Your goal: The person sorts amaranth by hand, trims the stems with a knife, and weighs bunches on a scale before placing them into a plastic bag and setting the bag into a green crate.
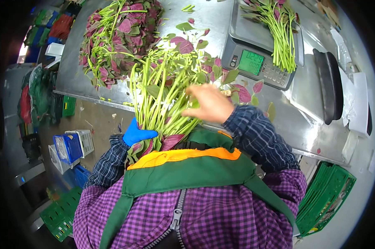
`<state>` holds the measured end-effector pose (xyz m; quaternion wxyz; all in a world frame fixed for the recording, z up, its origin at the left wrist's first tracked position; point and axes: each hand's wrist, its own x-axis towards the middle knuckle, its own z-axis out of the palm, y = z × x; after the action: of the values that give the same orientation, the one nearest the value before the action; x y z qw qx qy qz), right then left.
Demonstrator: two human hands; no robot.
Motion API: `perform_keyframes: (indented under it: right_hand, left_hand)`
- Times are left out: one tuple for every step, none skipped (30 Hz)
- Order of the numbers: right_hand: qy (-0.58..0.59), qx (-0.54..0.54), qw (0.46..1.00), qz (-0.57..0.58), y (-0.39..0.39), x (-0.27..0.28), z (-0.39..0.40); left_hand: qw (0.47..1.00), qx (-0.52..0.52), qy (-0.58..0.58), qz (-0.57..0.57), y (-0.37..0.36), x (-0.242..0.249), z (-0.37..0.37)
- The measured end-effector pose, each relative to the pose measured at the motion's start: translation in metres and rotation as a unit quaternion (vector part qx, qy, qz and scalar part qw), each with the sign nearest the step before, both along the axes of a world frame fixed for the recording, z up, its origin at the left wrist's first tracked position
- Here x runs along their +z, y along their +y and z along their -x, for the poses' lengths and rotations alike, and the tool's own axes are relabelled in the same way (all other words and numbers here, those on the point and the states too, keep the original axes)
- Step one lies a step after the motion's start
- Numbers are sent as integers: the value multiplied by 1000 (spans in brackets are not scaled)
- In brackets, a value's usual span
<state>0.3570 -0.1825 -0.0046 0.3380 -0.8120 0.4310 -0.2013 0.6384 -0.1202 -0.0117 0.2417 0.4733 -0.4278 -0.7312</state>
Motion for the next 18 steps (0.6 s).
perform_keyframes:
  right_hand:
    - [-50,45,987,-143,-3,-6,-1]
    - [-51,50,988,-140,-10,-6,5]
    - [-43,23,990,-129,-21,-5,19]
    - [-35,-5,992,-122,-31,-3,32]
    - [-3,-33,992,-119,-40,3,43]
    - [29,-62,991,-115,-49,10,49]
    - [-28,-69,996,-40,-53,15,45]
    - [-28,-69,996,-40,-54,21,35]
    - [-53,-57,997,23,-54,30,17]
    - [-77,-47,992,86,-53,36,-1]
    - [-47,-14,996,69,-47,35,-19]
    - [-16,18,998,51,-42,32,-35]
    - [41,74,996,-20,-41,32,-44]
    - [40,73,996,-20,-45,26,-42]
    - [21,16,1000,-15,-55,16,-35]
    - [3,-37,999,-10,-67,8,-25]
    - [1,-85,996,16,-87,2,-8]
    - [-1,-134,990,40,-100,-1,6]
  left_hand:
    - [1000,11,-2,-1,1,1,1]
    - [1000,16,-4,2,1,3,2]
    - [1000,18,-1,-3,1,5,4]
    - [1000,19,3,-10,2,8,4]
    - [1000,14,-2,-21,2,10,5]
    - [1000,18,0,-20,2,9,6]
    - [1000,1,-13,-8,2,9,6]
    - [999,-18,-27,3,1,9,7]
    - [999,-31,-27,-8,-2,15,11]
    - [999,-32,-28,-8,-3,14,13]
    - [999,-39,-20,-12,-4,14,15]
    - [999,-45,-12,-15,-4,14,16]
    - [999,-47,-13,-16,-4,14,16]
    - [999,-44,-9,-10,-3,14,15]
    - [999,-41,-5,-4,-2,14,14]
    - [999,-35,0,1,0,14,13]
    - [999,-32,1,-1,2,13,10]
    - [999,-38,-13,-2,4,12,8]
